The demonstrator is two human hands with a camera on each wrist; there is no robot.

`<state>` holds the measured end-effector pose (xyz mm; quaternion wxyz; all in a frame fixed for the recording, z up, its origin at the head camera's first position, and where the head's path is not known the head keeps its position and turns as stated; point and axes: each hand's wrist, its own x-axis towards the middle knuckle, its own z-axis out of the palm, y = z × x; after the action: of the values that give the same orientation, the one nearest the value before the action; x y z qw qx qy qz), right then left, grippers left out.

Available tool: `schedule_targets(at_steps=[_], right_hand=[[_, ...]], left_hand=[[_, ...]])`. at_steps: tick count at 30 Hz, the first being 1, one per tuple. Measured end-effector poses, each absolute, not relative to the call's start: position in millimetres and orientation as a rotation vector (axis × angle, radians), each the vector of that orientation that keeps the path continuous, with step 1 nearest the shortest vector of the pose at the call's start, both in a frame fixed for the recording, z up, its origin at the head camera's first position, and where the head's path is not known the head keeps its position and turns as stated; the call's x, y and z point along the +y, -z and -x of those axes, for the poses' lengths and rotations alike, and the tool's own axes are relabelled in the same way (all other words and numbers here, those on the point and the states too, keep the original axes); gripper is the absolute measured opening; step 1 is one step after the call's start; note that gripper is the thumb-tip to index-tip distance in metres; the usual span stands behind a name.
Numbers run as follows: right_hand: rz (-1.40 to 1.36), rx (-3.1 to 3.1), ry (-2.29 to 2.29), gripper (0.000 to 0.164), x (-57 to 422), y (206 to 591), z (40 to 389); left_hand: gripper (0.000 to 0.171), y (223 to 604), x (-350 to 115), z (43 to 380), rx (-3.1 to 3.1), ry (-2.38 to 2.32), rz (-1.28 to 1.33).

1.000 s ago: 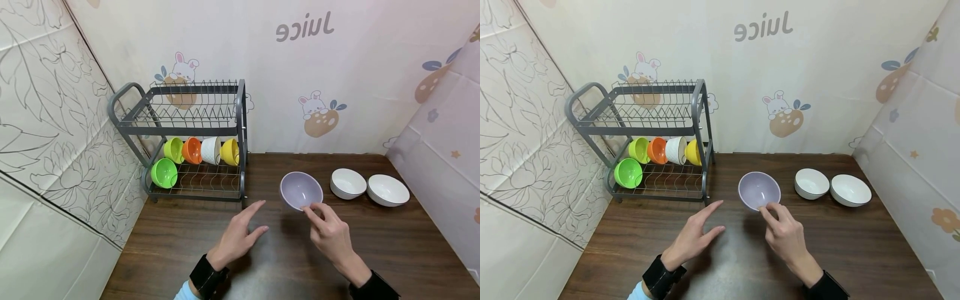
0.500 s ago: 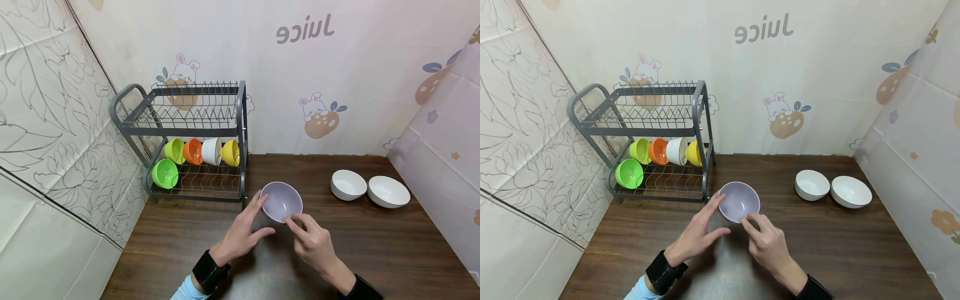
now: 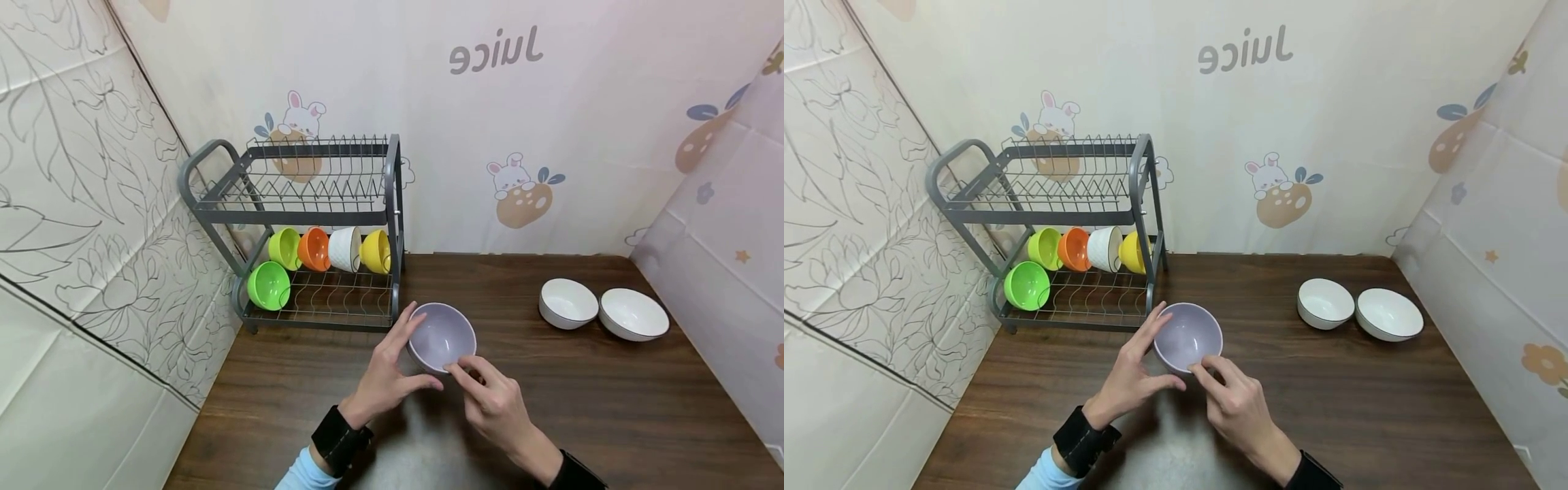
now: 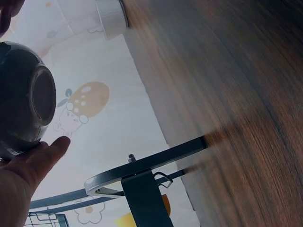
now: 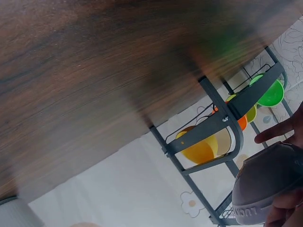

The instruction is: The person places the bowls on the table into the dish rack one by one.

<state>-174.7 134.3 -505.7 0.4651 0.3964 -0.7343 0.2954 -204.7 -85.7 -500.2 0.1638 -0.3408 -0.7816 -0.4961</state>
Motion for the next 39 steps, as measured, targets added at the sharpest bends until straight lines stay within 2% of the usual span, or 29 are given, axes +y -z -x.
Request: schedule_targets(at_steps=[3, 8, 15, 20, 27, 32, 39], right_hand=[[-1.000, -1.785, -0.739, 0.035, 131.8, 504.7, 175.2], [-1.023, -1.791, -0.747, 0.035, 128.0, 505.1, 175.0], [-1.034, -1.851, -0.772, 0.027, 127.4, 504.1, 175.8], [-0.951, -1.871, -0.815, 0.029, 134.3, 501.6, 178.1], [-0.887, -1.865, -0.804, 0.029, 145.9, 501.4, 178.2], [-0.878, -1.853, -0.811, 0.029, 149.5, 501.7, 178.4], [-0.881, -1.829, -0.847, 0.028, 147.7, 502.5, 179.1]], left_hand=[[0.105, 501.2, -87.8, 205.0, -2.217, 1.381, 0.970], [0.092, 501.3, -92.9, 201.9, -2.197, 1.394, 0.951], [0.079, 494.9, -111.3, 200.8, -2.204, 1.318, 1.005], [0.078, 482.9, -138.6, 200.1, -2.252, 1.182, 0.982], [0.086, 473.8, -197.9, 199.6, -2.323, 0.935, 0.806], [0.087, 469.1, -239.5, 220.1, -2.396, 0.819, 0.701], [0.083, 462.5, -285.3, 263.6, -2.472, 0.669, 0.707]])
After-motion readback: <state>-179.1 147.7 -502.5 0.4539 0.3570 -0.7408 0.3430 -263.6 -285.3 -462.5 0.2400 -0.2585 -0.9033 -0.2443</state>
